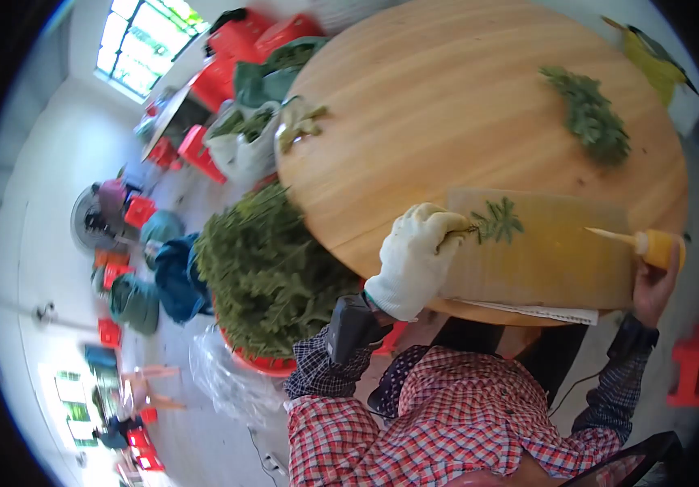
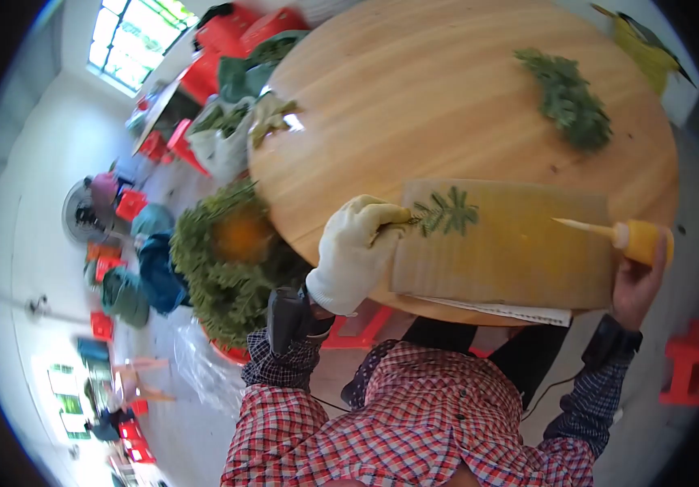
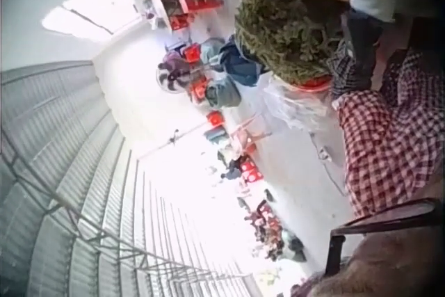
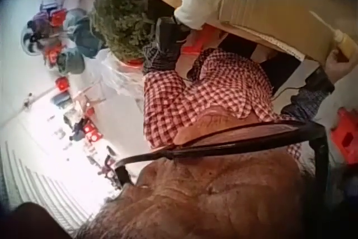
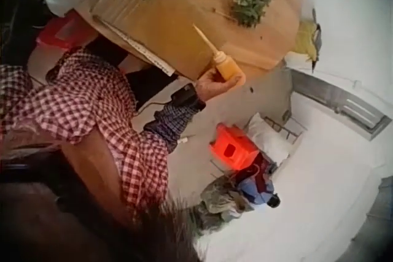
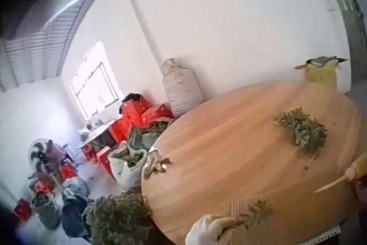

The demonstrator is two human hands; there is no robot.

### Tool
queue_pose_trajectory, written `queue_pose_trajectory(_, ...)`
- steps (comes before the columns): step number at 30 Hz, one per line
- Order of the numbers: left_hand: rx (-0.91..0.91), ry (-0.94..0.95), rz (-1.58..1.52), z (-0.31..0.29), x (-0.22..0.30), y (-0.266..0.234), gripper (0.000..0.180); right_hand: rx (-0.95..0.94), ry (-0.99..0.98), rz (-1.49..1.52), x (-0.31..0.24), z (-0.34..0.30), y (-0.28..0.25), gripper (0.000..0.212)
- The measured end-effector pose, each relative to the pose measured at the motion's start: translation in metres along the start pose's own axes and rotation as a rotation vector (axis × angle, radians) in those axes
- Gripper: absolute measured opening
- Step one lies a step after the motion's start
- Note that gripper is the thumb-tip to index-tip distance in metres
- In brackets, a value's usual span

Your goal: The person picks up a green branch, places it on a piece of cardboard, and applies glue from a bottle along the stem. They repeat this process for several branches, handling them one at a time and setting them aside on the table.

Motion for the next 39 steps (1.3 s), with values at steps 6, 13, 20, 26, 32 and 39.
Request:
queue_pose_trajectory(6, 0.374, -0.262, 0.232, -0.084, -0.043, -0.124, 0.013, -0.036, -0.041, 0.03, 0.001, 0.003, 0.007, 0.034)
queue_pose_trajectory(13, 0.573, -0.691, 0.092, -0.256, -0.116, -0.171, 0.014, -0.063, -0.043, -0.011, 0.003, 0.009, -0.007, 0.038)
queue_pose_trajectory(20, 0.303, -1.001, 0.202, -0.327, -0.16, -0.139, 0.015, 0.015, -0.061, 0.008, 0.009, 0.008, -0.001, 0.037)
queue_pose_trajectory(26, -0.24, -1.163, 0.702, -0.253, -0.131, -0.15, 0.02, 0.142, -0.094, 0.053, 0.02, -0.005, 0.015, 0.034)
queue_pose_trajectory(32, 0.107, -0.512, 0.711, -0.071, -0.025, -0.124, 0.022, 0.062, -0.15, -0.055, 0.008, -0.01, 0.064, 0.024)
queue_pose_trajectory(39, -0.264, 0.17, 0.249, 0.157, 0.055, 0.06, 0.049, 0.132, -0.246, 0.015, -0.004, -0.022, 0.065, 0.022)
Point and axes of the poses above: each hand's wrist, its own z-axis towards the middle knuckle, its own y-axis out of the palm, x = y × z, the point moved 8 cm from there along z, towards the middle knuckle, and after that the axes turned 15 degrees about -x, right-handed, at the moved point
